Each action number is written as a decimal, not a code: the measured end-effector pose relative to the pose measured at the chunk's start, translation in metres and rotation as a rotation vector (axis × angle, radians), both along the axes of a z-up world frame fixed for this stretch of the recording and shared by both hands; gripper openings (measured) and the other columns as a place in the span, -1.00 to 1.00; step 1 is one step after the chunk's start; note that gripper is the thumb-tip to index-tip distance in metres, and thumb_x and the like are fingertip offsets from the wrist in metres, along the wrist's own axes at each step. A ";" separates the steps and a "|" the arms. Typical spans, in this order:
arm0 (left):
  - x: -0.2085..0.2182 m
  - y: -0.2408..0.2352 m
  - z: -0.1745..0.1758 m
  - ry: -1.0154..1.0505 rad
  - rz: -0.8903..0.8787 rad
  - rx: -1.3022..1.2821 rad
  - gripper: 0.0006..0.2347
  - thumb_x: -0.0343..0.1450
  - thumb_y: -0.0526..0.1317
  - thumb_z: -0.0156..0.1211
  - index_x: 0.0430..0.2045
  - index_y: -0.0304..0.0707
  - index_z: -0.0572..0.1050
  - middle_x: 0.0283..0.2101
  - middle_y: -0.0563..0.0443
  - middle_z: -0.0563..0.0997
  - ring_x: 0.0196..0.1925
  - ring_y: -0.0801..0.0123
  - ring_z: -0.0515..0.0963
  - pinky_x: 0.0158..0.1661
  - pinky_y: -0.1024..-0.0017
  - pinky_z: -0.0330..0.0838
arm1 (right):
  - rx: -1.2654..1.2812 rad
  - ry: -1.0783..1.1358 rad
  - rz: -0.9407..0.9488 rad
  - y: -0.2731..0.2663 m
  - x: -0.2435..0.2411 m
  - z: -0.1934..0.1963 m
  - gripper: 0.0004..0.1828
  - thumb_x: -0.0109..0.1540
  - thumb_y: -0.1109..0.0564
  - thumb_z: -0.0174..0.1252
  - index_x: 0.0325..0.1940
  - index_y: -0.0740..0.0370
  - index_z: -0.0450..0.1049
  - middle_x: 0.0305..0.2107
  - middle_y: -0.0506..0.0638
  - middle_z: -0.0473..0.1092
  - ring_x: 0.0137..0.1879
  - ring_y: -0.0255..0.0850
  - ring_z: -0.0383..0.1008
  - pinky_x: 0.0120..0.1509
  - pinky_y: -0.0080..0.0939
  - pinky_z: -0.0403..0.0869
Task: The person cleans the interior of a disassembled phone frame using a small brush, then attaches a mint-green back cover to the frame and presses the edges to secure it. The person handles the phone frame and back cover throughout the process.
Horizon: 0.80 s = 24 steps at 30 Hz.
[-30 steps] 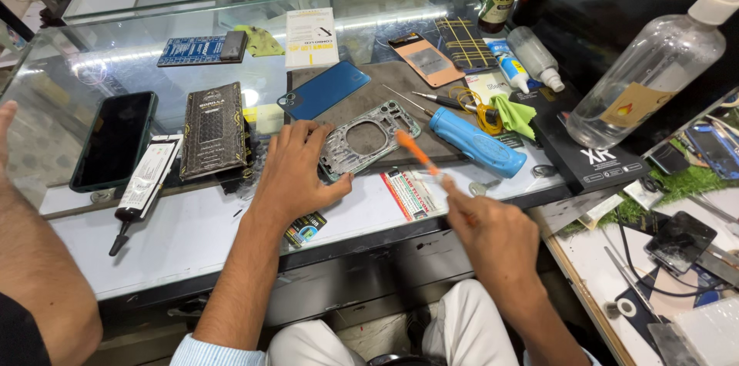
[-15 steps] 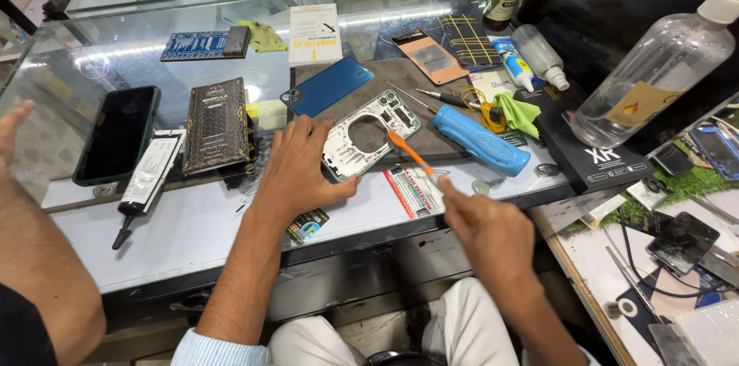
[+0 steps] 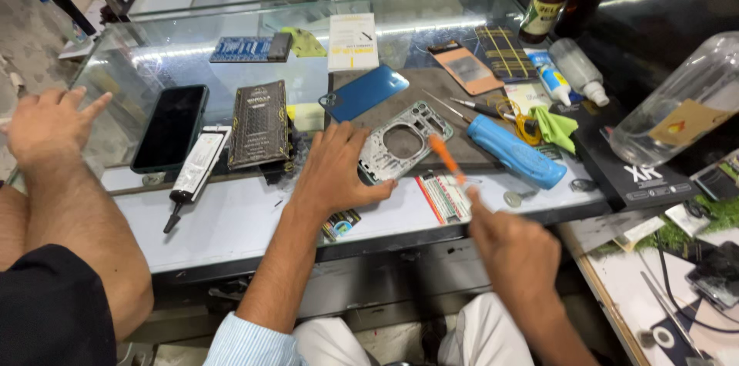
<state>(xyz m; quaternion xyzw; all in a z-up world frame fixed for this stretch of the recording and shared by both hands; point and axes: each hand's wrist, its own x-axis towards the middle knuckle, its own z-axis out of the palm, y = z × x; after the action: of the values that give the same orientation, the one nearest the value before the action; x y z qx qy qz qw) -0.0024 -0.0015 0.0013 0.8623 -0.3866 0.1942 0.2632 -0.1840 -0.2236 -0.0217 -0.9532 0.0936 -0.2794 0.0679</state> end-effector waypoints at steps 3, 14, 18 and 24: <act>-0.001 0.000 0.001 -0.221 -0.043 -0.024 -0.11 0.01 0.18 0.43 0.09 -0.69 0.46 -0.09 -0.28 0.53 0.02 -0.02 0.46 0.03 0.05 0.25 | 0.003 -0.050 0.143 0.031 -0.014 -0.002 -0.64 0.16 0.01 0.29 0.06 -0.13 0.60 -0.67 -0.01 0.38 -0.60 -0.02 0.42 -0.51 0.02 0.39; -0.005 -0.007 0.002 -0.250 0.001 0.092 -0.20 0.06 0.27 0.37 -0.12 -0.65 0.53 -0.32 -0.36 0.60 -0.24 -0.02 0.54 -0.08 0.11 0.28 | -0.024 0.052 0.008 -0.003 0.003 0.006 -0.57 0.17 0.04 0.30 0.14 -0.17 0.59 -0.69 0.00 0.38 -0.60 0.00 0.44 -0.51 0.03 0.38; -0.005 -0.005 0.004 -0.206 0.005 0.136 -0.23 0.05 0.28 0.37 -0.20 -0.60 0.56 -0.36 -0.35 0.62 -0.26 -0.02 0.55 -0.08 0.10 0.28 | 0.001 -0.030 0.172 0.031 -0.022 -0.009 -0.55 0.13 0.06 0.30 0.13 -0.06 0.58 -0.66 -0.01 0.38 -0.62 -0.04 0.43 -0.52 -0.02 0.40; -0.006 -0.008 0.000 -0.314 0.002 0.095 -0.23 0.03 0.27 0.36 -0.21 -0.64 0.56 -0.40 -0.34 0.62 -0.31 0.01 0.58 -0.12 0.16 0.31 | -0.010 0.001 0.098 -0.001 -0.020 -0.006 -0.58 0.17 0.02 0.27 0.13 -0.14 0.58 -0.70 0.01 0.38 -0.62 -0.03 0.44 -0.54 0.03 0.37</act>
<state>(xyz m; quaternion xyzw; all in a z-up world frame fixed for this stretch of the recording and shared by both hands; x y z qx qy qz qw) -0.0080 -0.0091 0.0017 0.8332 -0.4310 0.3081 0.1584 -0.2041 -0.2251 -0.0277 -0.9571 0.0454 -0.2756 0.0770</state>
